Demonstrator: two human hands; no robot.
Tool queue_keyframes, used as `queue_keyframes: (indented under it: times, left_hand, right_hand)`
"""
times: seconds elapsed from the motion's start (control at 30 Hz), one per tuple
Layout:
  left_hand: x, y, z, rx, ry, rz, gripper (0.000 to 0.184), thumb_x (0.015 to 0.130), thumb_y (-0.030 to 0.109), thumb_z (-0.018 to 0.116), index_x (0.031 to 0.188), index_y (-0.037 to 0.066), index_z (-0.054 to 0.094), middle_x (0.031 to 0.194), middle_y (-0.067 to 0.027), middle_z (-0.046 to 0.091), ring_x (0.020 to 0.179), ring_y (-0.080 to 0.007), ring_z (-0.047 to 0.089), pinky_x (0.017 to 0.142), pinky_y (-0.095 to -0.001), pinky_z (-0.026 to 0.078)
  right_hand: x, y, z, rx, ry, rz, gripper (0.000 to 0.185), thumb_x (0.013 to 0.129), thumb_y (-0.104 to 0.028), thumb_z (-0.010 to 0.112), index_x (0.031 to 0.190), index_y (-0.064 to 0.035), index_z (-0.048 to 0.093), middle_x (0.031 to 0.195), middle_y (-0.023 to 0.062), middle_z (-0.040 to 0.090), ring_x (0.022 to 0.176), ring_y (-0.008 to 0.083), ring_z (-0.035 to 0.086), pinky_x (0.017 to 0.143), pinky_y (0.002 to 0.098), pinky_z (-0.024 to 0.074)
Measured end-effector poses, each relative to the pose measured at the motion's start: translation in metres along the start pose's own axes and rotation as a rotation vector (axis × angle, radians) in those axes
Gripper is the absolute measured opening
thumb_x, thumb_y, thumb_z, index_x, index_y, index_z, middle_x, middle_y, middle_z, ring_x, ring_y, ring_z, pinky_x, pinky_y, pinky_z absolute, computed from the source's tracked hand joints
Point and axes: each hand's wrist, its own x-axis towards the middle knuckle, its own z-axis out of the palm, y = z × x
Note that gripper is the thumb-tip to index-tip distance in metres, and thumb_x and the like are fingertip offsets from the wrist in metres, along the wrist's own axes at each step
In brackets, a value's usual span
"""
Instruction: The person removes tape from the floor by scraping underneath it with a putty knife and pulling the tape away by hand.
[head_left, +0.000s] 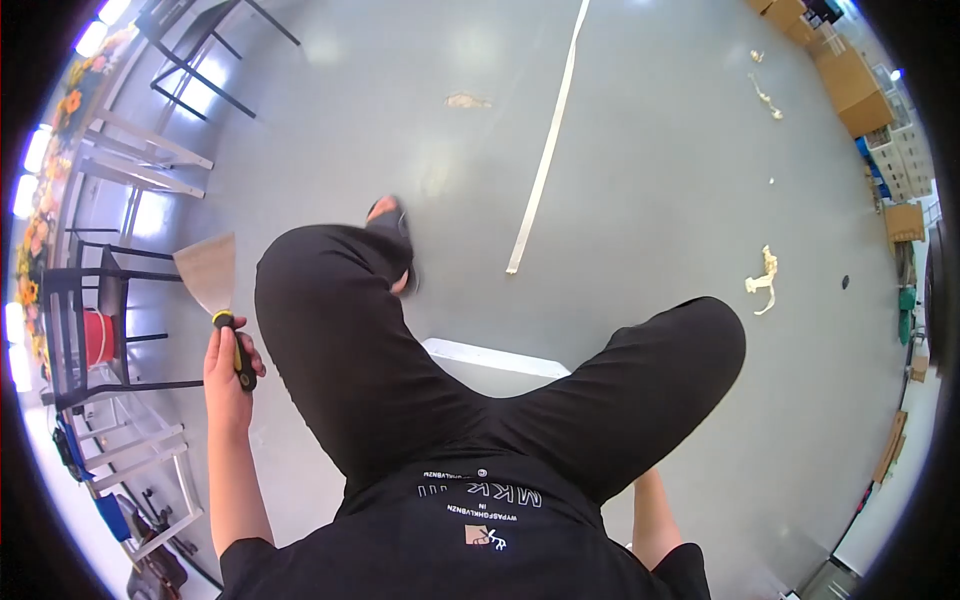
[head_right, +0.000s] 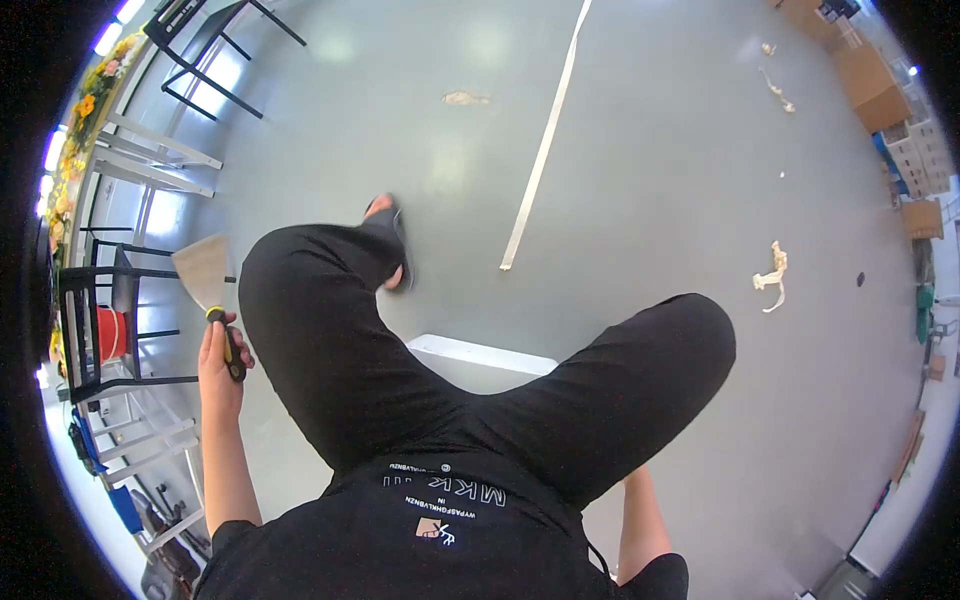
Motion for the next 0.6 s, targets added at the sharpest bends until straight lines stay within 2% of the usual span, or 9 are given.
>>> queue_keyframes:
  times: [0.13,0.2,0.3,0.33,0.4,0.47,0.53,0.57,0.6]
  left_hand:
    - [-0.030,0.004,-0.005,-0.083,-0.130,0.118,0.029,0.100,0.026,0.051,0.115,0.001,0.054,0.081,-0.0057,0.060,0.070,-0.0150,0.059,0.067,-0.0286,0.051]
    - [-0.034,0.010,-0.001,-0.149,-0.228,0.111,0.025,0.099,0.023,0.052,0.112,0.002,0.055,0.085,-0.0089,0.062,0.072,-0.0179,0.061,0.069,-0.0315,0.053]
    - [-0.026,0.023,0.028,-0.161,-0.361,-0.015,0.019,0.099,0.021,0.051,0.105,0.004,0.054,0.083,-0.0085,0.061,0.067,-0.0185,0.060,0.056,-0.0311,0.052]
    - [-0.017,0.023,0.038,-0.117,-0.368,-0.069,0.021,0.100,0.024,0.049,0.105,0.004,0.054,0.083,-0.0081,0.061,0.066,-0.0172,0.060,0.056,-0.0298,0.051]
    - [-0.005,0.029,0.069,0.030,-0.440,-0.116,0.021,0.101,0.023,0.046,0.104,0.005,0.055,0.083,-0.0072,0.062,0.068,-0.0144,0.060,0.056,-0.0279,0.048]
    - [0.009,0.013,0.100,0.022,-0.533,-0.235,0.026,0.102,0.029,0.046,0.105,0.005,0.055,0.084,-0.0062,0.062,0.064,-0.0142,0.059,0.055,-0.0283,0.048]
    - [0.021,-0.008,0.132,-0.070,-0.686,-0.433,0.028,0.102,0.031,0.046,0.105,0.005,0.056,0.084,-0.0048,0.061,0.064,-0.0139,0.057,0.055,-0.0287,0.048]
    - [0.026,-0.023,0.150,-0.074,-0.715,-0.516,0.029,0.102,0.032,0.046,0.106,0.005,0.056,0.082,-0.0037,0.060,0.063,-0.0136,0.056,0.054,-0.0289,0.048]
    - [0.029,-0.039,0.170,-0.075,-0.746,-0.599,0.030,0.102,0.033,0.046,0.106,0.005,0.056,0.080,-0.0027,0.058,0.063,-0.0134,0.055,0.054,-0.0291,0.048]
  right_hand:
    - [-0.002,-0.028,-0.004,-0.009,0.038,-0.094,0.054,0.096,-0.035,0.051,0.136,0.0012,0.048,0.129,0.0118,0.057,0.117,0.0238,0.055,0.097,0.0380,0.0438]
    - [-0.006,-0.054,0.003,-0.061,0.010,-0.290,0.057,0.098,-0.037,0.049,0.139,0.0013,0.042,0.134,0.0132,0.053,0.120,0.0254,0.054,0.098,0.0375,0.0452]
    - [-0.026,-0.088,0.028,-0.062,0.051,-0.288,0.050,0.096,-0.032,0.052,0.134,0.0018,0.049,0.129,0.0126,0.058,0.116,0.0244,0.056,0.097,0.0367,0.0450]
    - [-0.037,-0.094,0.036,-0.059,0.060,-0.296,0.050,0.096,-0.032,0.052,0.134,0.0018,0.049,0.129,0.0126,0.058,0.116,0.0244,0.056,0.097,0.0367,0.0450]
    - [-0.052,-0.098,0.052,0.037,0.122,-0.241,0.040,0.091,-0.022,0.062,0.121,0.0038,0.060,0.114,0.0100,0.066,0.104,0.0199,0.061,0.093,0.0331,0.0449]
    - [-0.061,-0.094,0.056,0.082,0.134,-0.257,0.036,0.092,-0.021,0.060,0.119,0.0029,0.061,0.111,0.0101,0.067,0.102,0.0184,0.060,0.090,0.0317,0.0455]
    - [-0.074,-0.105,0.059,0.035,0.255,-0.272,0.031,0.092,-0.015,0.057,0.118,0.0030,0.061,0.110,0.0095,0.067,0.102,0.0173,0.060,0.089,0.0314,0.0461]
    - [-0.077,-0.117,0.059,-0.120,0.323,-0.345,0.029,0.093,-0.011,0.053,0.117,0.0032,0.061,0.109,0.0086,0.067,0.099,0.0160,0.061,0.087,0.0301,0.0470]
    - [-0.080,-0.132,0.059,-0.087,0.312,-0.477,0.029,0.093,-0.011,0.052,0.116,0.0037,0.061,0.108,0.0080,0.066,0.098,0.0155,0.060,0.086,0.0292,0.0469]
